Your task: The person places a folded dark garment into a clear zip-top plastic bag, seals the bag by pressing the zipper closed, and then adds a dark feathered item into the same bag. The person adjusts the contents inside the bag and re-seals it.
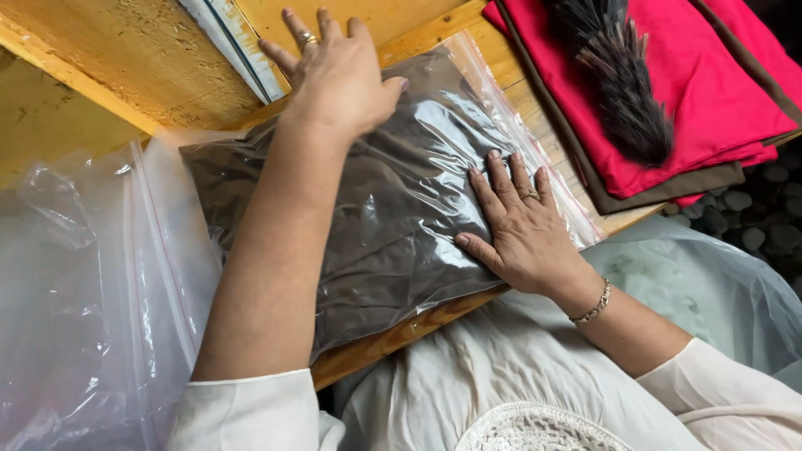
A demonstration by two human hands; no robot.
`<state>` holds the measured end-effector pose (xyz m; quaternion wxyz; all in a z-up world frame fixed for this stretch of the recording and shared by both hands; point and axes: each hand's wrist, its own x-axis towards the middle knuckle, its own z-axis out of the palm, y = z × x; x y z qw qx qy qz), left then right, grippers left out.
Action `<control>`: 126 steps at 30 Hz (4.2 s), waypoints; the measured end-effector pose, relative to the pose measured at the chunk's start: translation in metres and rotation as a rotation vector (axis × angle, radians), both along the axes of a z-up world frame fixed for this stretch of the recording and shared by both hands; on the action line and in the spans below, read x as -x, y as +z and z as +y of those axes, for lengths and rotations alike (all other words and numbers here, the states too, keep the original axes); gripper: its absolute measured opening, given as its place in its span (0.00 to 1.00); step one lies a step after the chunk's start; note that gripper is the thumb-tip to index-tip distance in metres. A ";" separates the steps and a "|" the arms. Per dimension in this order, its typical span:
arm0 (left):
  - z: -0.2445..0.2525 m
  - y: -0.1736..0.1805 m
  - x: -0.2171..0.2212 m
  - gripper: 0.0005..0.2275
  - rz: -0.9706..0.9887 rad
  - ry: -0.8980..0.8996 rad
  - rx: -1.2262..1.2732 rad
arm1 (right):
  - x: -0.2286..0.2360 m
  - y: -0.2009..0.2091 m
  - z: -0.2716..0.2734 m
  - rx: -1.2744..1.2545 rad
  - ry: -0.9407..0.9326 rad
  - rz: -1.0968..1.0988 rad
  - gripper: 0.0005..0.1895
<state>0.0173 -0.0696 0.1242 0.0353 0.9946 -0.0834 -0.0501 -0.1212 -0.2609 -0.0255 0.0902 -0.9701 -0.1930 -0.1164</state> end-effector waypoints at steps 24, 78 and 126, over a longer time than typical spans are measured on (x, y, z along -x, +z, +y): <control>-0.069 -0.118 -0.022 0.33 -0.042 -0.214 0.018 | -0.001 0.007 -0.002 0.001 0.018 0.050 0.42; -0.067 -0.125 -0.016 0.37 -0.161 -0.217 -0.044 | -0.264 0.012 -0.028 -0.837 -0.252 0.465 0.10; -0.067 -0.122 -0.015 0.35 -0.131 -0.222 -0.070 | -0.225 0.036 -0.032 -0.797 -0.332 0.635 0.07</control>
